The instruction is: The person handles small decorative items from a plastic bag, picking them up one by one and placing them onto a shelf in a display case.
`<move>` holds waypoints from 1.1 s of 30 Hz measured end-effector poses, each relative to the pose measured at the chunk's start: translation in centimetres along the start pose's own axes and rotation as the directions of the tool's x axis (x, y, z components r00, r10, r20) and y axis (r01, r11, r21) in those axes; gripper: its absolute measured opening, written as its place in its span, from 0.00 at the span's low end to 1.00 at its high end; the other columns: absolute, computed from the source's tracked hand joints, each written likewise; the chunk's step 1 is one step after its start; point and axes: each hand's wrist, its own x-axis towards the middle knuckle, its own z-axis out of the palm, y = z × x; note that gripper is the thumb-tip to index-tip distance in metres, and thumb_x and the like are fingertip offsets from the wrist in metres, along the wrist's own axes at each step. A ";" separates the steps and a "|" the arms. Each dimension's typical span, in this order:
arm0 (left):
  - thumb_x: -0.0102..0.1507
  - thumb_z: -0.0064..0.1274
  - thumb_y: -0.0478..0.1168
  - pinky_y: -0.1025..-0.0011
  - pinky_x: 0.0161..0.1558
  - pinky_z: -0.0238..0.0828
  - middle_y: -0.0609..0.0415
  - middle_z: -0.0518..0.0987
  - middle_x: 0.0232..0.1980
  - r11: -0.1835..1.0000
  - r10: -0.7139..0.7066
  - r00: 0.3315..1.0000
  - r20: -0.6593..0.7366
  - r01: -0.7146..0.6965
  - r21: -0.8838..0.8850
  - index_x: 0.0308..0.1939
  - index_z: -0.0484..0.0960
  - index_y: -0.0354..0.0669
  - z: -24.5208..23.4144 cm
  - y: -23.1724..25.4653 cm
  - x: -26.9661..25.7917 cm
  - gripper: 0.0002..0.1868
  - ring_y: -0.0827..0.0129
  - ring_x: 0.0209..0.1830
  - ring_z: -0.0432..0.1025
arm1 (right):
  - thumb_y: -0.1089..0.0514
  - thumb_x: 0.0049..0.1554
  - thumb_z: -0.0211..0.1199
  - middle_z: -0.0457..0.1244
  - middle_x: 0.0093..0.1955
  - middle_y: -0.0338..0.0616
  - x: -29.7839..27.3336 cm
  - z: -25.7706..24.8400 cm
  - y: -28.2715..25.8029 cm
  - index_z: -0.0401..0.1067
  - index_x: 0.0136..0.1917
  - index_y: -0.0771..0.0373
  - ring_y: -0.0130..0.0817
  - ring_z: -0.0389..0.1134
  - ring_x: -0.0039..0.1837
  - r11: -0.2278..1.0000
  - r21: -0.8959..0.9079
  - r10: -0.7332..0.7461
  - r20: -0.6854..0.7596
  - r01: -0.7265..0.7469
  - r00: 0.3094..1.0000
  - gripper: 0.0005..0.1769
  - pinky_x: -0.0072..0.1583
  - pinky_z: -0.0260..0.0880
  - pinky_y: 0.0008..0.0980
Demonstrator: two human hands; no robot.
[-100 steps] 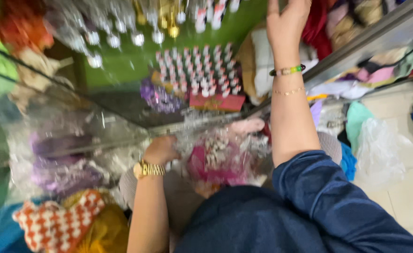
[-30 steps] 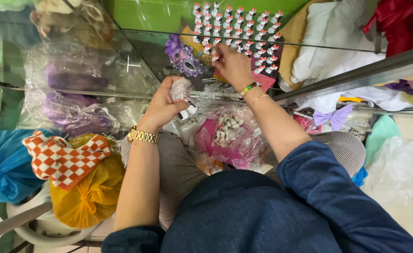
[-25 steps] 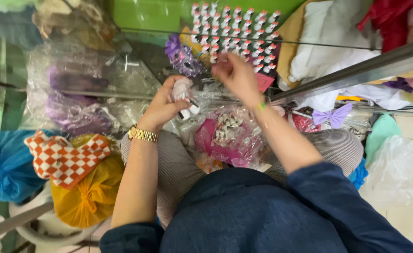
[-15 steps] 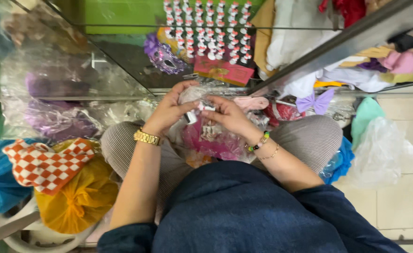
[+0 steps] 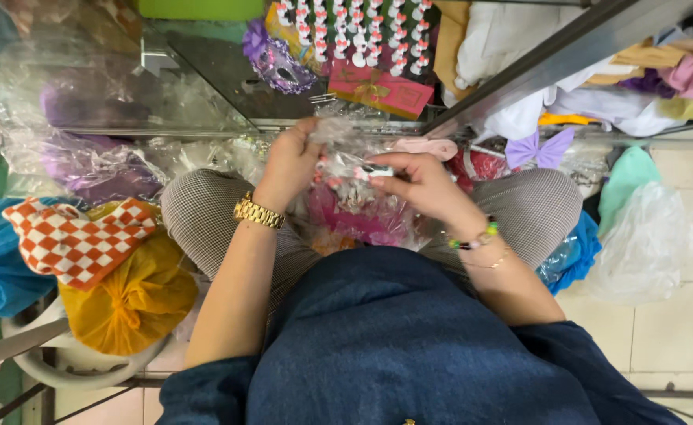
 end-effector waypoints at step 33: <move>0.64 0.45 0.35 0.50 0.59 0.70 0.44 0.83 0.52 0.996 -0.055 0.986 0.156 0.045 0.071 0.60 0.77 0.52 1.2 2.2 -2.4 0.20 0.45 0.58 0.75 | 0.52 0.62 0.58 0.67 0.38 0.55 2.3 2.1 1.9 0.77 0.46 0.60 0.55 0.73 0.46 0.639 -0.732 -0.050 0.267 0.236 0.962 0.11 0.49 0.73 0.49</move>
